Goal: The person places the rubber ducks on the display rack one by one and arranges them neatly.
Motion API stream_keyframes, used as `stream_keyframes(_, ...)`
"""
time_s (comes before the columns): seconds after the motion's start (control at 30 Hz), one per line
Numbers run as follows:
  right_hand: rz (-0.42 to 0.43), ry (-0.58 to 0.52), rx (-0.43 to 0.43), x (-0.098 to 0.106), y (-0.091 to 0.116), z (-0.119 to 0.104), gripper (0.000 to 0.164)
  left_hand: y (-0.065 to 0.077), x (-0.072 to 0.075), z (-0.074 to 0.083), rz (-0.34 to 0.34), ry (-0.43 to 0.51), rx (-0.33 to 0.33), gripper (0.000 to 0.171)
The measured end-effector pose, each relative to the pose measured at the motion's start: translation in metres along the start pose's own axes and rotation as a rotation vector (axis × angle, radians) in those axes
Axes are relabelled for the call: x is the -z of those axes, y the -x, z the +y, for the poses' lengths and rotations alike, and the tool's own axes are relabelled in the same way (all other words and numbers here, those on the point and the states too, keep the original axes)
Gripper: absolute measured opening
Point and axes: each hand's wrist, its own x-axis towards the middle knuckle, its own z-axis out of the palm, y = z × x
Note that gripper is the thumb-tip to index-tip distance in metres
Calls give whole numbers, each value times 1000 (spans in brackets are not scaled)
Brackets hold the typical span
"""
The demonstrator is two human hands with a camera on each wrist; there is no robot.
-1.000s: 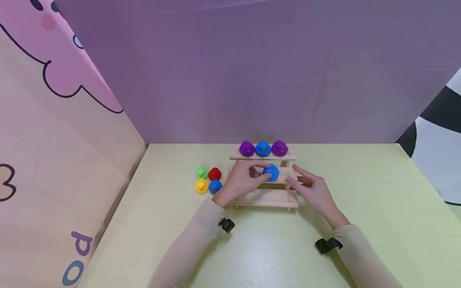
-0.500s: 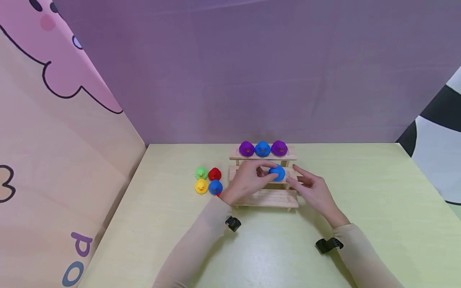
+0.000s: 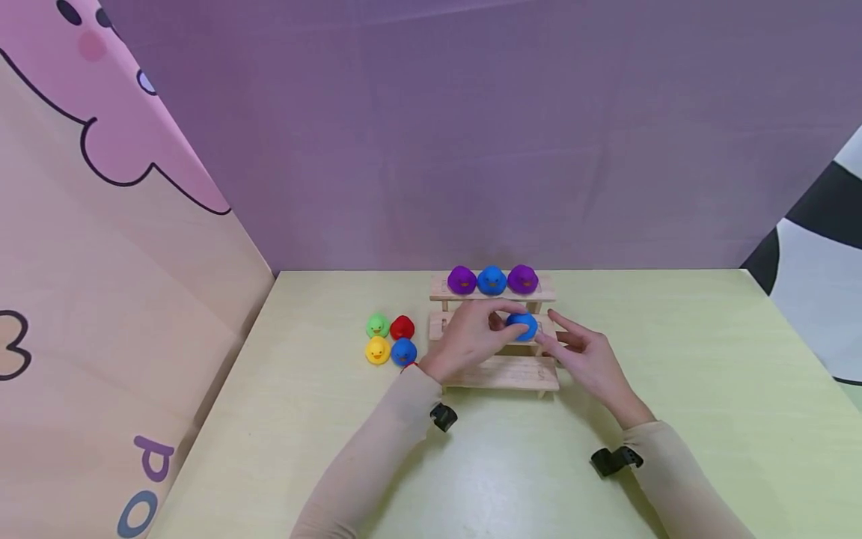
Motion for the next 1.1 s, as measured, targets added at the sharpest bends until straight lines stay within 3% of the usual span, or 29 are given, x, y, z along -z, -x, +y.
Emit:
stream_keyframes(0.33,-3,-26,25,-1,-2,3,68,-5,-5,-2,1,-78,-37,34)
stream_keyframes(0.77,-11,-27,11,-1,1,4,69,-2,-9,-3,14,-74,-39,39)
stream_keyframes(1.1,0,-8,1,-1,0,2,71,11,6,-7,71,-31,-49,33)
